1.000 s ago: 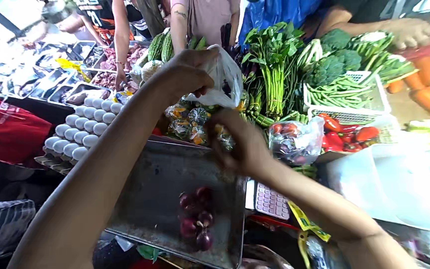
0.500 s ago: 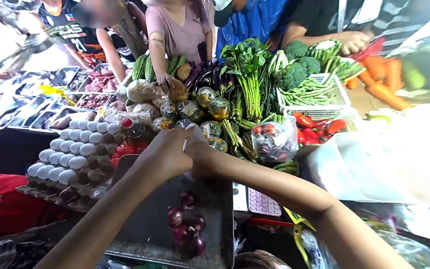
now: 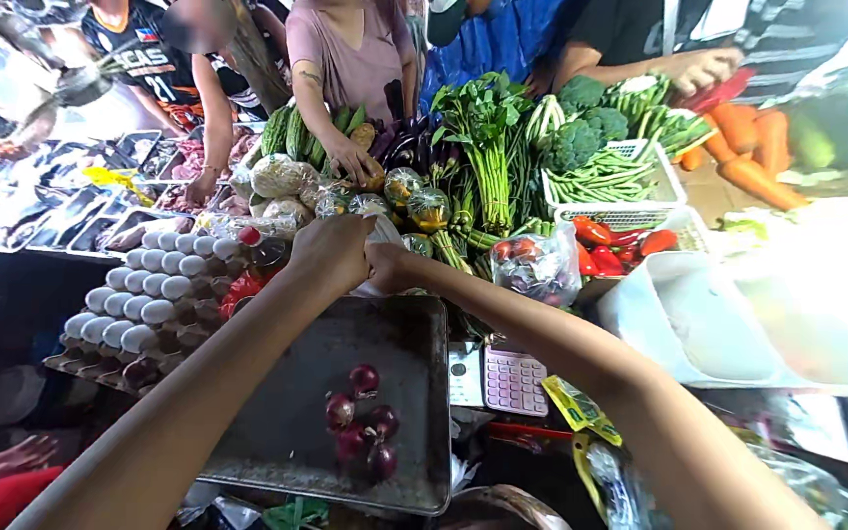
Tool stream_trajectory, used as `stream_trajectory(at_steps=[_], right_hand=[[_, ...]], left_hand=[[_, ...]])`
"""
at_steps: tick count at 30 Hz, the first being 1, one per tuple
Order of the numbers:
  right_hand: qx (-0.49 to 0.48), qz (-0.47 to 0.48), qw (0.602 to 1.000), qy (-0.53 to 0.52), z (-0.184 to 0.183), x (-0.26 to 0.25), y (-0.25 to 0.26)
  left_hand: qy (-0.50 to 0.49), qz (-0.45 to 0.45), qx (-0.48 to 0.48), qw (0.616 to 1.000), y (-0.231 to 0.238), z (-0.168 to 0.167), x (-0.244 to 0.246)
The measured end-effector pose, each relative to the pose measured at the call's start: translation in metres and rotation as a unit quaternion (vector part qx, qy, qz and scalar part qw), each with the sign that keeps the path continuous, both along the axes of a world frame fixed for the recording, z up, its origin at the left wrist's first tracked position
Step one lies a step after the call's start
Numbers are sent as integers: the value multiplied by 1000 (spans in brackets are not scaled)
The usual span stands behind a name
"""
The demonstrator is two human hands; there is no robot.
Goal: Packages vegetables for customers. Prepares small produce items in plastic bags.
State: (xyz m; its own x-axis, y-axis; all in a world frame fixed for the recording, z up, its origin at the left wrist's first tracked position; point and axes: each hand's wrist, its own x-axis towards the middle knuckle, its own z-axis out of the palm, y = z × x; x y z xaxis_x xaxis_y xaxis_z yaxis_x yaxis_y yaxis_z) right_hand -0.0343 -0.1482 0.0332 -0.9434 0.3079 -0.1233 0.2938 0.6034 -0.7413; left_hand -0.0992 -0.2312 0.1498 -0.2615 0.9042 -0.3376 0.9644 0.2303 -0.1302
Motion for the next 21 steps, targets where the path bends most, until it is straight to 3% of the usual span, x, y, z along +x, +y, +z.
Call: stream_trajectory(at_steps=[6, 8, 11, 14, 16, 19, 21], right_hand=[[63, -94, 955, 276, 14, 35, -17], [107, -86, 959, 249, 26, 49, -30], [161, 20, 983, 88, 37, 55, -43], [210, 112, 966, -100, 58, 38, -59], [278, 83, 954, -73, 74, 38, -76], [337, -18, 932, 133, 73, 62, -129], [299, -47, 949, 90, 47, 79, -171]], left_hand=[[-100, 12, 78, 992, -13, 4, -29], [-197, 23, 112, 974, -38, 13, -31], [-408, 83, 128, 900, -85, 13, -23], [-431, 144, 125, 882, -114, -9, -20], [-390, 161, 148, 895, -122, -24, -29], [-362, 137, 236, 891, -134, -50, -50], [-371, 160, 240, 883, -139, -55, -55]])
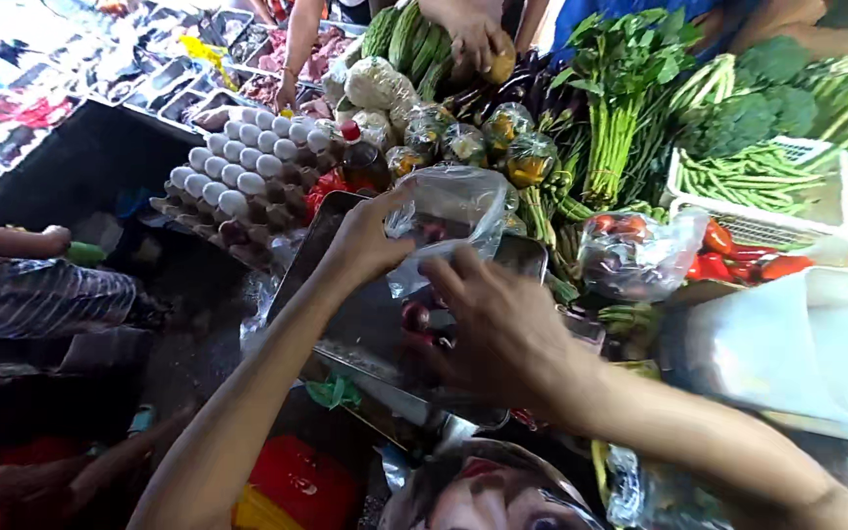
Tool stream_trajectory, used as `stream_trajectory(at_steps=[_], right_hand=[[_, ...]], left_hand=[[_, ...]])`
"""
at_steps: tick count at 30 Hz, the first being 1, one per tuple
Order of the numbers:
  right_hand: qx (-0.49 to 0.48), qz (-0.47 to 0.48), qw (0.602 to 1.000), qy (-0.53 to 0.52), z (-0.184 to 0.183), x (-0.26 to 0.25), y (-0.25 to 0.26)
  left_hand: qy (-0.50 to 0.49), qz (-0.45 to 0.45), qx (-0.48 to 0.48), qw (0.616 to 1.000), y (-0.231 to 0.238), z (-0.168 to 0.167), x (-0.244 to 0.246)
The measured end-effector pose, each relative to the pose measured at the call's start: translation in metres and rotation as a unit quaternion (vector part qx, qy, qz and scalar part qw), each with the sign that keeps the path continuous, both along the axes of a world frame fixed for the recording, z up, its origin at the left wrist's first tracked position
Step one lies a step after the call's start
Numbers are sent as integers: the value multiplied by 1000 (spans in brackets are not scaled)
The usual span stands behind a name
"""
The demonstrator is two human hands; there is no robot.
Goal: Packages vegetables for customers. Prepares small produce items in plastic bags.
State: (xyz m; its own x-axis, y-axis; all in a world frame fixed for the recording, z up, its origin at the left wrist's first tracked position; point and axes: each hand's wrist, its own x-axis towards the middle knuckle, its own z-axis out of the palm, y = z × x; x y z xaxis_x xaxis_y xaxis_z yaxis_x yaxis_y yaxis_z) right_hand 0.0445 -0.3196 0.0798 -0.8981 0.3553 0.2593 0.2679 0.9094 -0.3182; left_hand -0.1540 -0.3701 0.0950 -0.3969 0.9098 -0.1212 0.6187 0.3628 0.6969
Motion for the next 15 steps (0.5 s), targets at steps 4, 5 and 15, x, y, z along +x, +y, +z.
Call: stream_trajectory(at_steps=[4, 5, 15], right_hand=[[-85, -36, 984, -155, -55, -15, -45], [-69, -42, 986, -148, -61, -22, -54], [-174, -94, 978, 62, -76, 3, -57]], left_hand=[[-52, 22, 32, 998, -14, -11, 6], [-53, 22, 41, 998, -17, -13, 7], [154, 30, 67, 985, -42, -29, 10]])
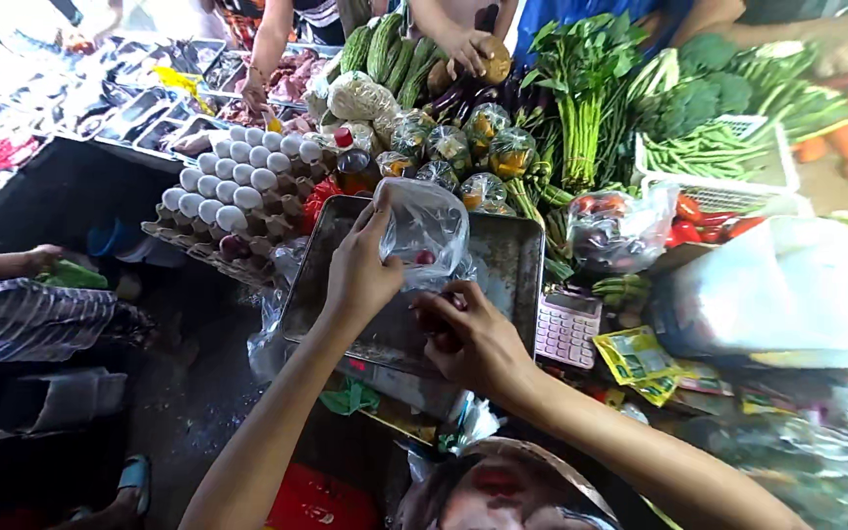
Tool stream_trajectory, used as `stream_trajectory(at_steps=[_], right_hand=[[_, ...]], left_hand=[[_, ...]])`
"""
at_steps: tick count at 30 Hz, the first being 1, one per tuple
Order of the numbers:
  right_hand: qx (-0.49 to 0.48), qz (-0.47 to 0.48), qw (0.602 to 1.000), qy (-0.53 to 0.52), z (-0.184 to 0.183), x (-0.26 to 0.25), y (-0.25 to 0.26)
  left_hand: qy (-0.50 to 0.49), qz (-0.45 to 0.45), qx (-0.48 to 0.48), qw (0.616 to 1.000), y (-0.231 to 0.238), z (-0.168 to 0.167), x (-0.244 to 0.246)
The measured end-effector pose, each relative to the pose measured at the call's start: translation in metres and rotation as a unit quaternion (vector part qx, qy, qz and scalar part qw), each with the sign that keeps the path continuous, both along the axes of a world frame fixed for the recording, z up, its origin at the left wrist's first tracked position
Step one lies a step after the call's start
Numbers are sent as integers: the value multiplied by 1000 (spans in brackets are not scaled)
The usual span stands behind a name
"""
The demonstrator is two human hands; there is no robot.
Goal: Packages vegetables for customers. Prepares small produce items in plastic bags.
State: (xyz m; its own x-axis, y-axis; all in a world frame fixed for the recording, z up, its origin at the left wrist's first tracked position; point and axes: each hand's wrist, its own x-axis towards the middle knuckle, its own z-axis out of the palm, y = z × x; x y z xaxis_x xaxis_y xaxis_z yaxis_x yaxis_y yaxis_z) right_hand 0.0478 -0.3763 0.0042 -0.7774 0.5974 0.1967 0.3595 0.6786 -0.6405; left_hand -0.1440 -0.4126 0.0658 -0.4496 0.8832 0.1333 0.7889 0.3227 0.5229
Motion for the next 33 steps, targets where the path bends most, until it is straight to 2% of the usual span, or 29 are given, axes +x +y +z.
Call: stream_trajectory(at_steps=[3, 5, 9, 13, 15, 17, 19, 20, 21, 23, 24, 25, 26, 28, 30, 32, 33], right_hand=[[-84, -40, 994, 49, 11, 5, 22], [-82, -29, 996, 14, 17, 6, 28], [-49, 61, 996, -36, 16, -1, 12], [-81, 26, 996, -16, 14, -10, 13], [-67, -3, 998, -12, 15, -13, 10], [-40, -26, 998, 29, 15, -10, 9], [-87, -39, 989, 113, 23, -1, 14], [-160, -39, 972, 165, 33, 2, 18], [-273, -37, 938, 211, 46, 3, 22], [-506, -22, 827, 243, 72, -4, 31], [-577, -12, 783, 232, 77, -11, 38], [-619, -14, 755, 215, 76, -22, 44], [-633, -16, 748, 198, 73, -33, 49], [-607, -15, 775, 172, 66, -49, 53], [-522, -3, 835, 175, 68, -47, 43], [-375, 15, 904, 205, 68, -31, 24], [-254, 22, 943, 213, 59, -23, 14]], left_hand=[[10, 12, -4, 1000, -9, -6, 4], [-16, 29, 0, 999, -9, -13, 10], [-42, 42, 28, 998, -6, -33, 19], [-54, 115, 94, 987, -4, -55, 33], [-18, 158, 93, 983, -1, -65, 38], [13, 168, 85, 982, 0, -66, 35], [11, 156, 98, 983, -2, -64, 33], [14, 148, 113, 982, -4, -63, 34], [16, 138, 126, 982, -6, -61, 36], [-13, 110, 131, 985, -14, -49, 48], [-32, 91, 142, 985, -20, -42, 55], [-51, 70, 150, 985, -27, -34, 63], [-60, 49, 163, 984, -32, -28, 68], [-90, 41, 176, 979, -39, -17, 73], [-127, 49, 173, 976, -44, -10, 65], [-151, 48, 177, 971, -48, -12, 52], [-154, 50, 182, 970, -50, -15, 47]])
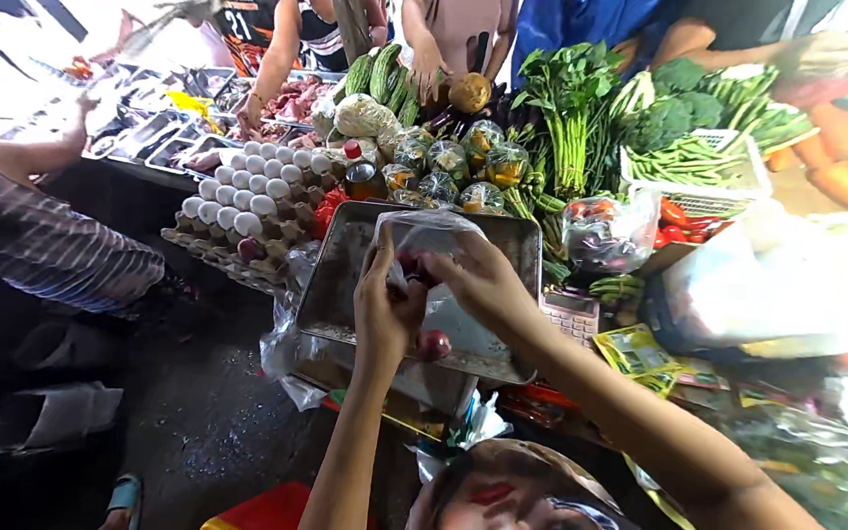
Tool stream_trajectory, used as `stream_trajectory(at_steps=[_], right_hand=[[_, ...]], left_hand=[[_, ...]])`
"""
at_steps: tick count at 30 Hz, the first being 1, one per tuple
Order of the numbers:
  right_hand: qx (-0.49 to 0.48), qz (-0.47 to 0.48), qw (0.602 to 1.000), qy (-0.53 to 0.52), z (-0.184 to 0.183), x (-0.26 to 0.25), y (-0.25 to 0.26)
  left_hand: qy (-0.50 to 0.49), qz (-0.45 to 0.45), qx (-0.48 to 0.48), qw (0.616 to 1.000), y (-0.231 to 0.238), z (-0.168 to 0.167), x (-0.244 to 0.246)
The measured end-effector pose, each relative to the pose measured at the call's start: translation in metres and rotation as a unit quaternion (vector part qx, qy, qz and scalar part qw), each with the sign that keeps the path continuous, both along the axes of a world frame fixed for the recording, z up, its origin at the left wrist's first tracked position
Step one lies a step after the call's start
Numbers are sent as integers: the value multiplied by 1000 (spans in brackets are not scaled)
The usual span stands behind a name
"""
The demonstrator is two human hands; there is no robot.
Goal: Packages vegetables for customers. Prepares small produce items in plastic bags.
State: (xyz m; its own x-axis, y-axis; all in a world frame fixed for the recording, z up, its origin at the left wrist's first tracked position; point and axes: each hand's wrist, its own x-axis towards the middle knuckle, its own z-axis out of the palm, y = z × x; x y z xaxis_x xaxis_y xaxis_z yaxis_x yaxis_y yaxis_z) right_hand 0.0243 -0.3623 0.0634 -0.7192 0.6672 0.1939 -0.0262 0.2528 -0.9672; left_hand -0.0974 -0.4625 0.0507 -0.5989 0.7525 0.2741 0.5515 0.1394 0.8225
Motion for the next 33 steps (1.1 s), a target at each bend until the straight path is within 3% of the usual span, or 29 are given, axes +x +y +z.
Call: stream_trajectory(at_steps=[2, 4, 7, 12, 14, 16, 18, 21, 24, 26, 29, 31, 33], right_hand=[[244, -59, 968, -30, -26, 11, -26], [342, -22, 924, -171, -43, 19, -46], [313, 107, 895, -300, -49, 14, -49], [171, 255, 928, -210, -26, 20, 6], [80, 217, 953, -196, -9, 17, 21], [91, 142, 964, -208, 2, 9, 33], [185, 70, 949, -244, 10, -3, 38], [333, -4, 890, -312, 30, -16, 38], [395, -36, 906, -149, 41, -6, 67], [327, -38, 943, -44, 44, 6, 109], [56, -108, 992, 31, 35, 9, 200], [-169, -184, 964, 90, 14, 0, 275], [-370, -220, 878, 208, -12, -8, 351]], left_hand=[[-16, 10, -9, 1000, -3, -4, -6], [-41, 21, -15, 999, -2, -7, -7], [-40, 17, -37, 998, -1, -12, -7], [12, -13, -95, 995, -4, -19, -12], [29, -53, -99, 993, -6, -20, -11], [0, -80, -72, 994, -6, -12, -4], [-85, -100, -28, 991, 0, 2, 3], [-208, -84, 51, 973, 14, 27, 8], [-175, -26, 81, 981, 20, 28, -2], [-159, 4, 90, 983, 23, 16, -3], [-186, 10, 59, 981, 28, -4, 5], [-199, 3, 32, 979, 32, -17, 12], [-201, -5, 30, 979, 34, -23, 17]])
